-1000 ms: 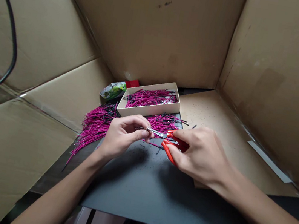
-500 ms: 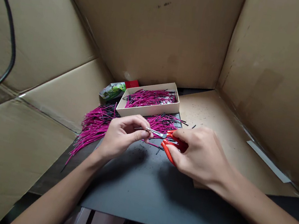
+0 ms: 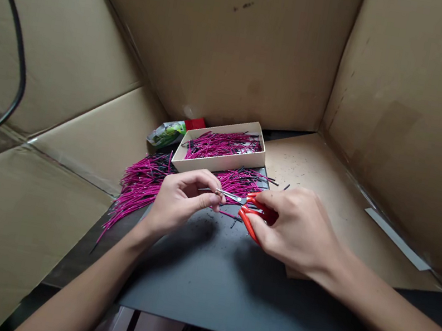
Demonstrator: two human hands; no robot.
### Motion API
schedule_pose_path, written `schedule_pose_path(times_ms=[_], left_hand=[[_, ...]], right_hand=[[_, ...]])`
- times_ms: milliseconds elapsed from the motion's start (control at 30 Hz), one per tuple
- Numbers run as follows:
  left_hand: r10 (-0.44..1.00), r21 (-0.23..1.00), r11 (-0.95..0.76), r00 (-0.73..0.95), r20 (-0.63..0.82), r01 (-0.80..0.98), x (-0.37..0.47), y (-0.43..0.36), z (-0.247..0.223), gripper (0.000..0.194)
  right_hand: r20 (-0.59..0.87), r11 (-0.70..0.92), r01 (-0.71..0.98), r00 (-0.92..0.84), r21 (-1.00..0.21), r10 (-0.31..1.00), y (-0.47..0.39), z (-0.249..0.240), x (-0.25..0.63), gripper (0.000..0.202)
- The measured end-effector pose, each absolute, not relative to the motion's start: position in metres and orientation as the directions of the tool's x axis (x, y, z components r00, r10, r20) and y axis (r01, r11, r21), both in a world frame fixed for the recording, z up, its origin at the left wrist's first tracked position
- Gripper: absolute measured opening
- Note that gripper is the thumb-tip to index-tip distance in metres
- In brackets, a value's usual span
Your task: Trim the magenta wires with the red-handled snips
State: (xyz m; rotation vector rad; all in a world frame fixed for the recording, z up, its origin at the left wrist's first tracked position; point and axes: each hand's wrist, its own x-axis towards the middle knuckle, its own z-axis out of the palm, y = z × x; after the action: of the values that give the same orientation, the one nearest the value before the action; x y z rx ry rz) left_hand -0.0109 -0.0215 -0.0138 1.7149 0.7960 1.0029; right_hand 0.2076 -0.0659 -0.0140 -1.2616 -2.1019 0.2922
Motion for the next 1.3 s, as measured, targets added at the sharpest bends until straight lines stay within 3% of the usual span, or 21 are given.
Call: schedule_pose_path(times_ms=[1300], left_hand=[[0.872,0.963,-0.263,0.442,0.213,0.056,-0.0104,-0.0207,-0.0193,0.012]], right_hand=[[0.386,0.543,0.684,-0.389,-0.487,0.837,-0.0634,-0.0155,0.2107,0.015]])
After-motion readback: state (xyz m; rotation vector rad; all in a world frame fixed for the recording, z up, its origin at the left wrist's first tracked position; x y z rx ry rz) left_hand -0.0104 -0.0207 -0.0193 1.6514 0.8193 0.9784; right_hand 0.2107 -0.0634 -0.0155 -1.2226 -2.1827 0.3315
